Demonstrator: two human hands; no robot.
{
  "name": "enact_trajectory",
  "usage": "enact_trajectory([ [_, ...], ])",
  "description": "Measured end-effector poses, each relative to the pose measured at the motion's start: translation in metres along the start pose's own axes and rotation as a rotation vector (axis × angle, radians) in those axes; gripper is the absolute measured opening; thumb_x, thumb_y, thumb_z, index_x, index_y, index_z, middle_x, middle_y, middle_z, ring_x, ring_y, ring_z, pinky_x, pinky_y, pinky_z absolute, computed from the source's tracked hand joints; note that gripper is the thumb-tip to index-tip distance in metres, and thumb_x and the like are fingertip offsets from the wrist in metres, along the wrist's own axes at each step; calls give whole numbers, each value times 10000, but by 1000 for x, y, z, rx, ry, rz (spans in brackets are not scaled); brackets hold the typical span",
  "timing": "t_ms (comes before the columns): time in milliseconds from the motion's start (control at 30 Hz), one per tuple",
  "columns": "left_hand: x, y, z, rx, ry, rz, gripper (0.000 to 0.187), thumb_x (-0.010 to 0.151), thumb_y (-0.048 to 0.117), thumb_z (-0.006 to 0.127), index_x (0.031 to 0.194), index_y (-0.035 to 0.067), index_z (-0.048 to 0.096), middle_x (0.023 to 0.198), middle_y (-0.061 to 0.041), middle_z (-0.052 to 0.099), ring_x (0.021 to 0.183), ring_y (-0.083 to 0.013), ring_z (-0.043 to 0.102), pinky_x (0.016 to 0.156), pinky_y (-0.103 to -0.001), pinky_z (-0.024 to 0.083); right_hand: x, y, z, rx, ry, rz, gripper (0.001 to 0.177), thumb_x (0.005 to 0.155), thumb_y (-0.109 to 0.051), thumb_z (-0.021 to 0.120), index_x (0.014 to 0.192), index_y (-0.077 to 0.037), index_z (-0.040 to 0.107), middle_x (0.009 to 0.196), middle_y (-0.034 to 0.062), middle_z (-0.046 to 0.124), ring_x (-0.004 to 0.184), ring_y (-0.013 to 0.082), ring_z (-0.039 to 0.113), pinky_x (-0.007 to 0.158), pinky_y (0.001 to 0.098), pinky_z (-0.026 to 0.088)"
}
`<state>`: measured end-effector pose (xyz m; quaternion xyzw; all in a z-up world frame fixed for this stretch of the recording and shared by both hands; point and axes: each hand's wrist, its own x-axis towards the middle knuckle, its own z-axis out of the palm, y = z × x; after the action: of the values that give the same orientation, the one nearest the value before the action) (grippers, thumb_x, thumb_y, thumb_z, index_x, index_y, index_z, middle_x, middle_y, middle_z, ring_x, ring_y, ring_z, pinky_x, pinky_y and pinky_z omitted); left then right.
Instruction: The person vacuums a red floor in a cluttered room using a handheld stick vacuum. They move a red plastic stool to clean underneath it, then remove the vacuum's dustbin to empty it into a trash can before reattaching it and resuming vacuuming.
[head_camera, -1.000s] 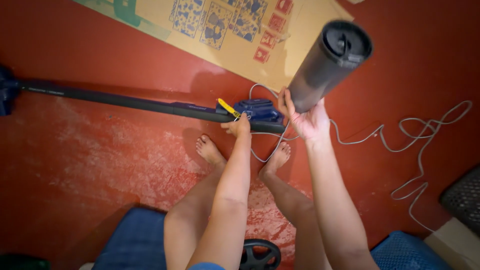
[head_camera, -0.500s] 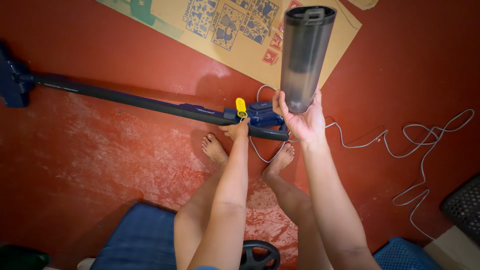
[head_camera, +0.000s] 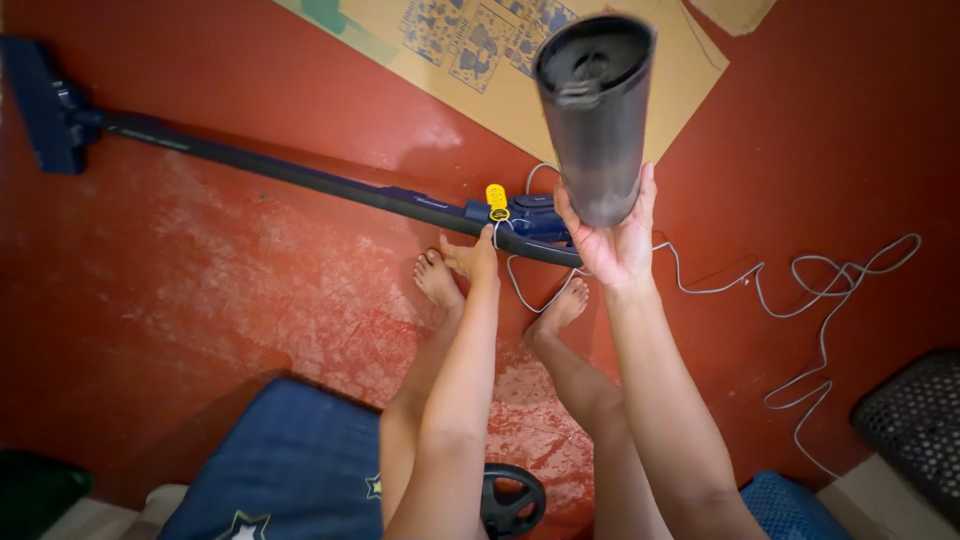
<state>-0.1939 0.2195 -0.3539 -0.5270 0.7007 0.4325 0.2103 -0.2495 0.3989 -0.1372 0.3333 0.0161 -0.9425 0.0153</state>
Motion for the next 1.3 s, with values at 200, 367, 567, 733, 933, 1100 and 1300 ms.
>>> enact_trajectory([
  [200, -104, 103, -104, -623, -403, 492, 797, 925, 392, 755, 1563, 48, 423, 1564, -225, 474, 1354, -305, 546, 1138, -419, 435, -47, 18, 44, -303, 32, -7, 694, 1006, -580, 551, 1533, -142, 441, 1550, 99, 508, 1400, 278, 526, 1138, 447, 488],
  [367, -251, 228, -249, -863, -829, 764, 984, 912, 555, 781, 1644, 104, 304, 1625, -117, 403, 1460, -243, 467, 1215, -410, 409, -104, 29, 103, -466, 87, 70, 756, 967, -627, 515, 1539, -149, 388, 1526, 121, 495, 1355, 299, 550, 1068, 482, 510],
  [567, -371, 283, -397, -349, -460, 1247, 1058, 731, 404, 928, 1560, 48, 374, 1515, -152, 497, 1445, -279, 500, 1200, -408, 419, -181, 61, 182, -734, -113, 208, 745, 974, -604, 493, 1556, -160, 355, 1549, 109, 474, 1400, 297, 508, 1112, 500, 477],
  [733, -406, 248, -497, -292, -225, 1137, 815, 780, 331, 912, 1465, 100, 536, 1375, -108, 600, 1305, -268, 635, 1107, -375, 522, -223, 88, 216, -1116, -337, 490, 803, 932, -548, 630, 1535, -86, 372, 1516, 139, 474, 1403, 321, 463, 1119, 542, 404],
  [933, -401, 188, -596, -263, -58, 1117, 728, 798, 353, 876, 1412, 118, 561, 1350, -106, 597, 1262, -292, 632, 1050, -381, 520, -251, 179, 281, -1695, -853, 514, 1081, 722, -309, 868, 1583, -82, 256, 1525, 103, 483, 1441, 270, 430, 1172, 449, 346],
  [1100, -380, 164, -660, -372, 104, 1045, 643, 872, 443, 794, 1395, 122, 602, 1335, -101, 628, 1209, -298, 682, 997, -387, 561, -293, 318, 313, -1957, -1183, 262, 1300, 568, -233, 966, 1586, -66, 176, 1447, 133, 474, 1354, 265, 494, 1076, 429, 464],
  [1300, -335, 132, -762, -389, 450, 1028, 590, 889, 499, 753, 1339, 130, 657, 1334, -116, 675, 1173, -316, 702, 998, -399, 576, -322, 459, 320, -2007, -1197, 235, 1036, 615, -265, 931, 1461, -47, 374, 1301, 129, 597, 1180, 250, 628, 978, 403, 550],
])
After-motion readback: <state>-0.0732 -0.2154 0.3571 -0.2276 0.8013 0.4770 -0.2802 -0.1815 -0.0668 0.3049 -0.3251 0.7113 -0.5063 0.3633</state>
